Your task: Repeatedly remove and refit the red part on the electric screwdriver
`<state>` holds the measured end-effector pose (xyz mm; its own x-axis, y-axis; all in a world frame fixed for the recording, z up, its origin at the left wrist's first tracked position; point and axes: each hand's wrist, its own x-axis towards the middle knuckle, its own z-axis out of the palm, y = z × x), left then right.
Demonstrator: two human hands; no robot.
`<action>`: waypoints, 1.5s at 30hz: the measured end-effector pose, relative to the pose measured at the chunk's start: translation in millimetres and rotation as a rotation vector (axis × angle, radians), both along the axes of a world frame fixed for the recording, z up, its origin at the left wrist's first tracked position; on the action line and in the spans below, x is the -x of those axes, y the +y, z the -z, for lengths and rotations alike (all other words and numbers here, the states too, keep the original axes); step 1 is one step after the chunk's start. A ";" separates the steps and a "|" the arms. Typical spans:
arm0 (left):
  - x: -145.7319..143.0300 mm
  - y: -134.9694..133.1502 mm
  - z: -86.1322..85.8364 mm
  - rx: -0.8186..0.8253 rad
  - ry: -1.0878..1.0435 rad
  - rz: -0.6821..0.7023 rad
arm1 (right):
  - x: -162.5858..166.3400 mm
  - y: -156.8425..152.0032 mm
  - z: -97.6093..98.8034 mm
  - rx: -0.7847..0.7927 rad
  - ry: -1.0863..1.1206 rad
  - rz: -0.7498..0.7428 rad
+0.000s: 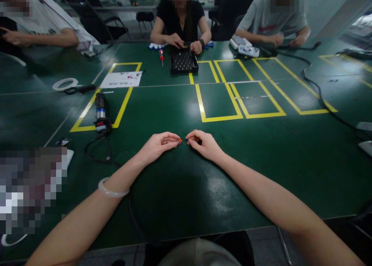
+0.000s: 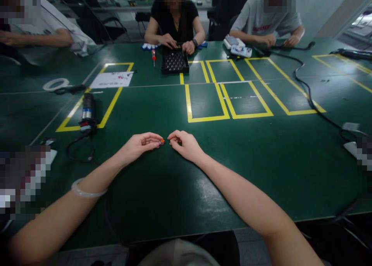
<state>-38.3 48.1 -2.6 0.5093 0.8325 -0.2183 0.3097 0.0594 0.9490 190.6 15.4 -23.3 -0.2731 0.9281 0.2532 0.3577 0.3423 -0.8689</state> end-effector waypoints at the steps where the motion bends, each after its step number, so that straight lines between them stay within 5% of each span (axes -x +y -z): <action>1: 1.0 0.8 0.9 0.004 -0.003 -0.001 | 0.4 -0.4 -0.5 -0.017 -0.019 -0.006; 6: -0.3 -1.5 -1.1 -0.029 -0.002 0.021 | 3.2 -1.7 -3.6 -0.024 -0.085 -0.055; 13: -9.6 -13.6 -11.6 -0.275 0.075 0.099 | 8.3 -3.5 -5.2 -0.050 -0.078 -0.102; 29: -4.2 -6.7 -16.4 -0.403 0.179 0.124 | 4.1 -2.4 -1.6 -0.010 0.002 -0.109; 35: 49.6 38.5 -19.1 -0.791 0.740 -0.164 | 2.2 -0.9 -0.4 0.065 0.064 -0.077; 38: 92.1 56.6 -21.2 -0.817 1.070 -0.397 | 2.7 0.7 0.7 0.078 0.092 -0.067; 45: 156.3 71.3 -25.0 -0.323 1.263 -0.553 | 3.9 3.2 2.4 0.084 0.145 -0.043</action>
